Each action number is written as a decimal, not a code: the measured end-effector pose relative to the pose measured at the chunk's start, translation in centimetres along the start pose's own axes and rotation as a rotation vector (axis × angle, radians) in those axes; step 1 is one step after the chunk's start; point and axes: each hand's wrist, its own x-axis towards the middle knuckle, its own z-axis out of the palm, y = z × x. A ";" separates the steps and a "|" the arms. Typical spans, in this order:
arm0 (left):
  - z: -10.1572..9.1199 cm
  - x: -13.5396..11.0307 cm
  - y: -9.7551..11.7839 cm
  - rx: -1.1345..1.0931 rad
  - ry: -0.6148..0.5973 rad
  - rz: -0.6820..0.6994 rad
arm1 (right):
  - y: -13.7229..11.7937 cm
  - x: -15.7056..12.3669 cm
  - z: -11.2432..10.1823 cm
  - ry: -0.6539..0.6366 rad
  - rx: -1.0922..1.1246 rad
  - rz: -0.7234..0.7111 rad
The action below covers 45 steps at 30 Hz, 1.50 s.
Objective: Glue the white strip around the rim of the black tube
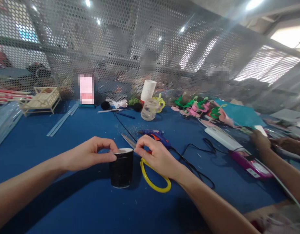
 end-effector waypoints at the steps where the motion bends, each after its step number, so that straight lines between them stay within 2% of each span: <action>1: 0.0 0.0 -0.1 -0.011 -0.005 -0.001 | 0.0 0.0 0.1 -0.002 0.006 -0.011; 6: -0.2 0.0 -0.3 -0.110 -0.039 -0.004 | 0.2 0.1 0.3 0.018 0.113 -0.092; 12: -0.2 0.2 -0.7 -0.225 -0.071 0.020 | 0.0 0.0 0.4 -0.042 0.258 0.040; 18: -0.2 0.6 -1.1 -0.157 -0.023 0.021 | 0.3 -0.1 0.7 -0.026 0.307 0.109; 27: -0.5 0.3 -0.4 0.065 -0.020 0.041 | -0.1 -0.1 0.8 -0.027 0.248 0.105; 31: 0.7 0.1 0.8 0.164 0.074 0.023 | -0.8 -0.1 0.9 -0.009 0.174 0.078; 36: 2.2 0.1 1.1 0.073 0.144 -0.005 | -1.3 -0.3 1.1 0.001 0.159 0.036; 45: 2.0 0.6 -0.3 -0.114 0.122 0.057 | -1.3 -0.3 0.6 0.023 0.140 0.044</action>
